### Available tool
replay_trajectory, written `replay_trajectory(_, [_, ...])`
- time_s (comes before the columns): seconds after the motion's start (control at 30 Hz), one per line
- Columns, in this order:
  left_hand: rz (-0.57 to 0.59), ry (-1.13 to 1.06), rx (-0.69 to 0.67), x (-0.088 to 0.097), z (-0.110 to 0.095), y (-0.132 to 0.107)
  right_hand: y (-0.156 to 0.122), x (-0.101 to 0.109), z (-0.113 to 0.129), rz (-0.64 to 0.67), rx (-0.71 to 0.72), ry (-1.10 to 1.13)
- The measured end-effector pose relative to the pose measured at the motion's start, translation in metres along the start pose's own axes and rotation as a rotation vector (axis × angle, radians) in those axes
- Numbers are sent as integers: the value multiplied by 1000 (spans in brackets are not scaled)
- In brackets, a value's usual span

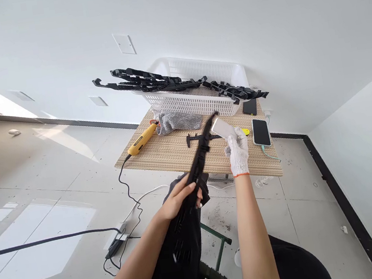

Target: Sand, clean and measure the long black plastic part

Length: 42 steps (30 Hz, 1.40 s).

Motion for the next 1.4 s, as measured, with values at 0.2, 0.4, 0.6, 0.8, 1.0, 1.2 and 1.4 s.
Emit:
replay_trajectory(0.2, [-288, -131, -202, 18, -6, 4, 2, -1, 0, -16, -4, 45])
replay_trajectory(0.4, [-120, 2, -44, 7, -4, 7, 2, 5, 2, -1, -4, 165])
replay_trajectory(0.6, [68, 61, 14, -4, -1, 4, 3, 12, 3, 50, -9, 287])
replay_trajectory(0.8, [-9, 141, 41, -1, 5, 4, 3, 13, 3, 40, 13, 363])
replay_trajectory(1.0, [135, 463, -37, -7, -4, 5, 6, 11, -1, 44, -8, 327])
replay_trajectory(1.2, [183, 789, -30, -17, 2, 3, 3, 11, -1, -5, -46, 222])
replay_trajectory(1.4, [19, 198, -98, -8, 2, -2, 2, 3, 1, 32, -22, 161])
Point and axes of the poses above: each hand's wrist, its own y-axis towards the middle knuckle, its own x-axis out of the back of the hand, z = x × y, the point moved 5 cm from there along y, towards the middle knuckle, and after that the axes turned 9 degrees about -x, right-handed, at the moved point
